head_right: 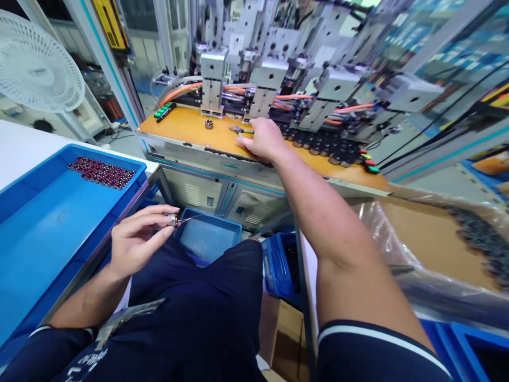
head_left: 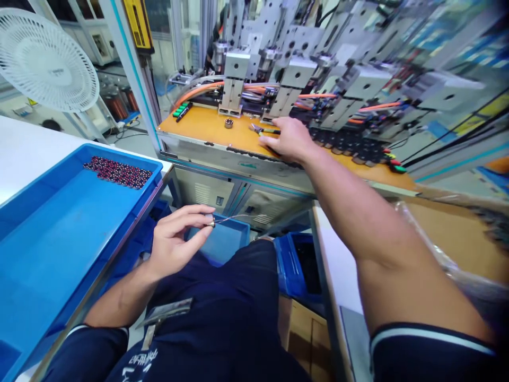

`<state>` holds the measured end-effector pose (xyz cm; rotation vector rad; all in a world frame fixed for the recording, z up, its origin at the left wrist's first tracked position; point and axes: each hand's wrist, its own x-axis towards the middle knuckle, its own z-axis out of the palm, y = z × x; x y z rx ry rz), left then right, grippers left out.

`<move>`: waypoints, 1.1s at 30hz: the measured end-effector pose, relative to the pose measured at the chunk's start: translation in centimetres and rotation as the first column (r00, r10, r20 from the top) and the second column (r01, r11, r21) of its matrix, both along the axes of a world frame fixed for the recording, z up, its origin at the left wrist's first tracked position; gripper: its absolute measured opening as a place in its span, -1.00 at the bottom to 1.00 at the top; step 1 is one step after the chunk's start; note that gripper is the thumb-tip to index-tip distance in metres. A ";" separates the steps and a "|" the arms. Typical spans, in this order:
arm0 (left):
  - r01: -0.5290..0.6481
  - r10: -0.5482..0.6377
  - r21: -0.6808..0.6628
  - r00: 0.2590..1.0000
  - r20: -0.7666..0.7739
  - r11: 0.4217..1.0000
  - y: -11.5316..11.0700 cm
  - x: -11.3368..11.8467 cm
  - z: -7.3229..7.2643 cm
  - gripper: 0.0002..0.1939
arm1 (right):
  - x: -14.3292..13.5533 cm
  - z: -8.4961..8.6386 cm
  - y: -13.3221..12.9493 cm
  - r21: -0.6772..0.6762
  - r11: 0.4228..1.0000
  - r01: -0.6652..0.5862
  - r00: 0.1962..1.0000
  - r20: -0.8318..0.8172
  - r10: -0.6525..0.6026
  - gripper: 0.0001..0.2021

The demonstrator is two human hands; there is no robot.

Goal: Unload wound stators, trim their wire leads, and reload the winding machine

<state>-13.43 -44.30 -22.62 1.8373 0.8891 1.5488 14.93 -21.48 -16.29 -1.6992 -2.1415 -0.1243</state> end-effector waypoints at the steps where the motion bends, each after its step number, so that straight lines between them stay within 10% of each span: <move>1: -0.026 0.026 -0.002 1.000 0.010 1.000 0.0 -0.1 0.0 -0.77 | 0.0 -0.7 0.7 -0.013 1.000 -0.004 1.000 0.001 0.004 -0.55; 9: -0.119 0.129 -0.073 0.980 0.149 0.990 0.4 -0.8 -0.8 -0.81 | 2.4 -3.6 -0.2 0.072 0.979 -0.189 0.982 -0.013 0.190 -0.58; 17: -0.061 0.073 -0.081 0.986 0.150 0.995 0.8 0.0 -1.0 -0.80 | 0.3 -6.1 -16.7 0.005 0.929 -0.369 0.916 -0.167 0.365 -0.52; 20: -0.042 0.051 -0.070 0.990 0.129 0.997 0.9 0.4 -0.8 -0.80 | -2.2 -7.6 -23.0 -0.243 0.813 -0.530 0.664 -0.715 0.219 -0.57; 25: -0.030 0.038 -0.087 0.995 0.087 0.996 1.0 1.0 -0.7 -0.79 | -4.5 -9.1 -27.2 -0.214 0.621 -0.754 0.312 -0.949 0.052 -0.50; 33: -0.041 0.046 -0.090 0.997 0.054 0.995 0.5 0.9 -0.8 -0.82 | -5.7 -9.1 -26.4 -0.154 0.563 -0.812 0.237 -0.969 0.076 -0.43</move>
